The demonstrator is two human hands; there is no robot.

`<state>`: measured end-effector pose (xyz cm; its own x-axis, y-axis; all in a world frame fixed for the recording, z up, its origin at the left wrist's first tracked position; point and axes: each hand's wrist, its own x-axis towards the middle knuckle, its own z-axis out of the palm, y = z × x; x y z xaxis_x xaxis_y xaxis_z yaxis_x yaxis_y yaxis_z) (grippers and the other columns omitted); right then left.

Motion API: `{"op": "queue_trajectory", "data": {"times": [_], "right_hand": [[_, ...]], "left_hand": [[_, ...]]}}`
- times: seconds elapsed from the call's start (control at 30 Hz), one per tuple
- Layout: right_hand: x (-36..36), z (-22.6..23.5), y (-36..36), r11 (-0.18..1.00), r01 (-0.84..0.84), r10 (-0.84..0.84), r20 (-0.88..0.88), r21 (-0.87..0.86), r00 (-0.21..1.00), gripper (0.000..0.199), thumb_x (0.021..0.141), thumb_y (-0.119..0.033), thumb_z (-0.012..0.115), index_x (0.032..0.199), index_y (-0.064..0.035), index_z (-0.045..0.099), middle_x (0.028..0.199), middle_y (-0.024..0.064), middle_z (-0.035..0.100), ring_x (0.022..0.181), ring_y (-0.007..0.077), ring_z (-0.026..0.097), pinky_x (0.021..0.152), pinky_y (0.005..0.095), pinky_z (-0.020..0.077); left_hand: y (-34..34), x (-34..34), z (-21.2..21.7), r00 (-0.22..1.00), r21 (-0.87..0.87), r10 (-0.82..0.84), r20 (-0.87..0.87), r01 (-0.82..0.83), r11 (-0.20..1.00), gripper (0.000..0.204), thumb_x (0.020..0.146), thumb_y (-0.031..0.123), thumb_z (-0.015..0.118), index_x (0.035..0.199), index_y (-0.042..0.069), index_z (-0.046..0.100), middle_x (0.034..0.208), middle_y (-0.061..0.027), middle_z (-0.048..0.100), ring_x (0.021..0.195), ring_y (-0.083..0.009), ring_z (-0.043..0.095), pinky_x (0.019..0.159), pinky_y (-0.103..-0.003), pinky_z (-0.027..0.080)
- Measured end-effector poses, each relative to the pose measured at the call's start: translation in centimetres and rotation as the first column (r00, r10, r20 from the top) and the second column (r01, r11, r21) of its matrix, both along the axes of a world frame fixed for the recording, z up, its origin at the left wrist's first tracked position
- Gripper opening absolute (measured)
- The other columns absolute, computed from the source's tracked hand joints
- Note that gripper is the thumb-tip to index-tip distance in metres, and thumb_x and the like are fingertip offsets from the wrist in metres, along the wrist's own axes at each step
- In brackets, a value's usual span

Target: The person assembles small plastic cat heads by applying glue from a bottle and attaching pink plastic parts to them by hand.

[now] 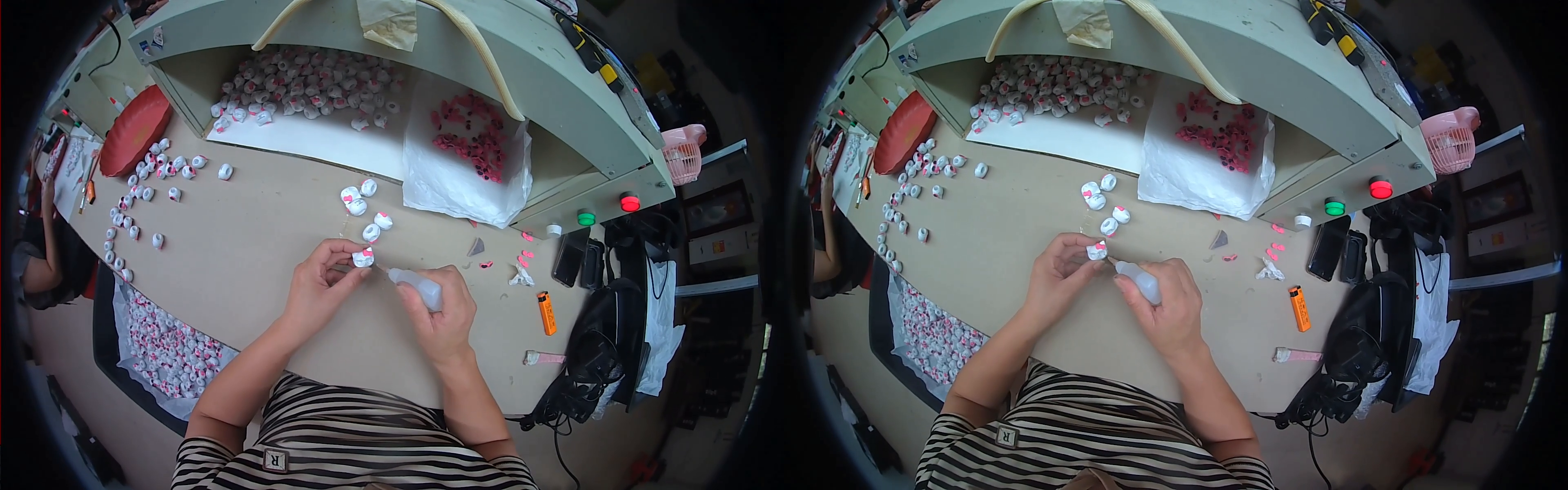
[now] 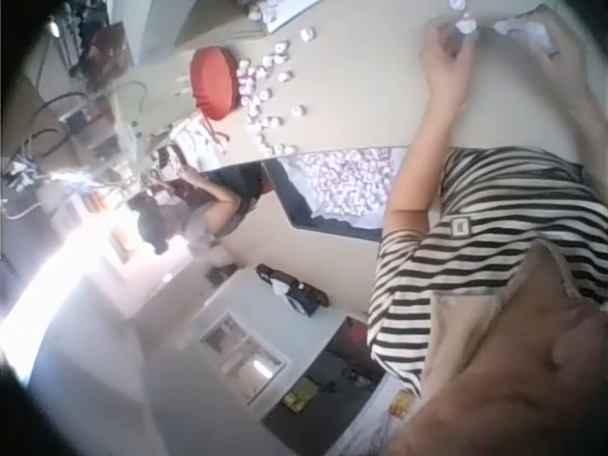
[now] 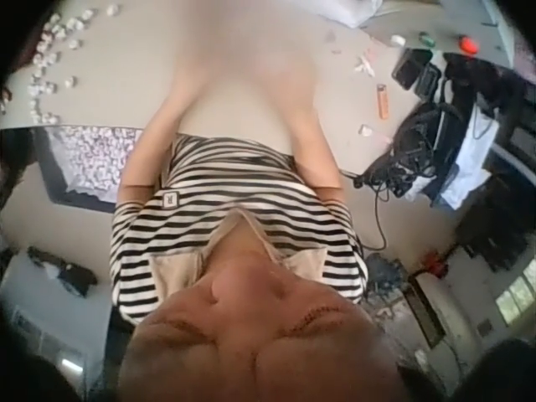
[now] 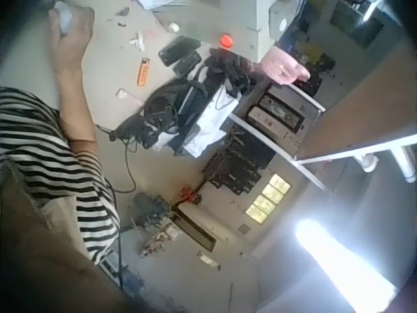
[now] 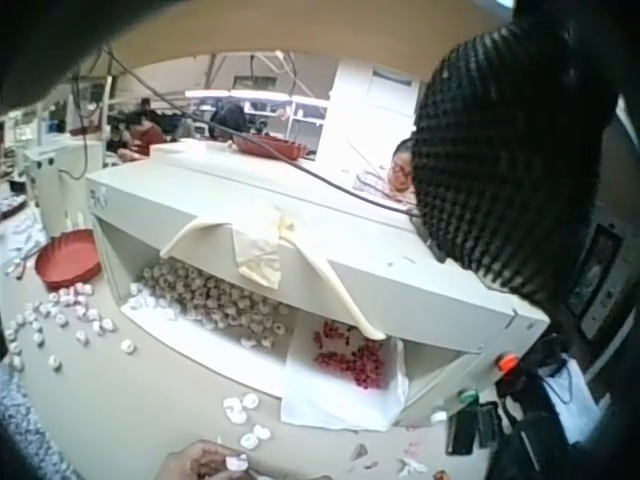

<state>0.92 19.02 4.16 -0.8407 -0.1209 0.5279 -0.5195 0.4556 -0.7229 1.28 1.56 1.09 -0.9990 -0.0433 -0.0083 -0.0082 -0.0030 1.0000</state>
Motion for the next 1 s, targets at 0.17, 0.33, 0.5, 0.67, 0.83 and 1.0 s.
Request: {"op": "queue_trajectory", "data": {"times": [0.17, 0.33, 0.5, 0.67, 0.83, 1.0], "right_hand": [[-0.1, 0.0, -0.1, 1.0, 0.009, -0.009, -0.022, 0.002, 1.0, 0.027, 0.07, -0.014, 0.076, 0.085, -0.0021, 0.057, 0.072, 0.0097, 0.056, 0.061, 0.024, 0.053, 0.052, 0.0327, 0.0429], [0.0, 0.0, 0.1, 1.0, 0.001, -0.001, -0.008, 0.0, 1.0, 0.028, 0.07, -0.014, 0.076, 0.086, -0.0017, 0.056, 0.072, 0.01, 0.056, 0.061, 0.0243, 0.053, 0.053, 0.0327, 0.0433], [0.1, -0.1, -0.1, 0.999, -0.029, 0.029, -0.009, -0.016, 1.0, 0.028, 0.07, -0.014, 0.076, 0.086, -0.002, 0.056, 0.072, 0.0103, 0.056, 0.061, 0.0247, 0.053, 0.053, 0.0328, 0.0434], [0.0, 0.0, 0.0, 1.0, -0.028, 0.028, 0.003, -0.001, 1.0, 0.026, 0.071, -0.013, 0.075, 0.085, -0.0023, 0.056, 0.072, 0.0106, 0.057, 0.063, 0.0249, 0.054, 0.054, 0.0329, 0.0434], [-0.1, 0.0, 0.0, 1.0, 0.007, -0.007, 0.0, 0.004, 1.0, 0.024, 0.072, -0.013, 0.074, 0.085, -0.0023, 0.056, 0.073, 0.0089, 0.057, 0.064, 0.0212, 0.054, 0.055, 0.0315, 0.0444], [-1.0, -0.9, 0.1, 0.906, 0.05, 0.103, 0.335, -0.42, 0.937, 0.023, 0.079, -0.013, 0.069, 0.088, -0.0024, 0.051, 0.077, 0.0043, 0.056, 0.068, 0.0111, 0.054, 0.058, 0.0264, 0.046]], "left_hand": [[-0.2, 0.1, -0.2, 1.0, -0.003, -0.001, -0.004, 0.001, 1.0, 0.027, 0.081, 0.001, 0.062, 0.106, 0.0, 0.052, 0.099, -0.0083, 0.062, 0.089, -0.0114, 0.06, 0.07, -0.022, 0.052], [0.1, 0.0, 0.1, 1.0, 0.008, 0.008, 0.001, -0.008, 1.0, 0.028, 0.081, 0.001, 0.063, 0.106, 0.0, 0.052, 0.099, -0.0088, 0.062, 0.091, -0.0115, 0.06, 0.071, -0.022, 0.052], [0.0, 0.0, 0.1, 1.0, 0.018, 0.006, 0.012, -0.006, 1.0, 0.028, 0.081, 0.001, 0.062, 0.106, -0.001, 0.052, 0.1, -0.0091, 0.062, 0.092, -0.0118, 0.059, 0.072, -0.023, 0.053], [0.1, -0.1, -0.2, 1.0, 0.021, 0.017, 0.002, -0.017, 1.0, 0.027, 0.081, 0.002, 0.062, 0.106, -0.001, 0.052, 0.099, -0.0095, 0.062, 0.09, -0.0112, 0.06, 0.071, -0.022, 0.052], [-0.1, 0.0, 0.1, 0.999, 0.04, 0.008, 0.041, -0.01, 0.999, 0.028, 0.082, 0.003, 0.063, 0.106, -0.001, 0.052, 0.097, -0.0087, 0.062, 0.088, -0.01, 0.059, 0.07, -0.022, 0.051], [-1.2, -0.1, 0.1, 0.993, 0.23, -0.016, 0.116, -0.012, 0.973, 0.025, 0.083, 0.005, 0.062, 0.106, 0.002, 0.052, 0.098, -0.0073, 0.062, 0.087, -0.0092, 0.059, 0.071, -0.023, 0.051]]}}
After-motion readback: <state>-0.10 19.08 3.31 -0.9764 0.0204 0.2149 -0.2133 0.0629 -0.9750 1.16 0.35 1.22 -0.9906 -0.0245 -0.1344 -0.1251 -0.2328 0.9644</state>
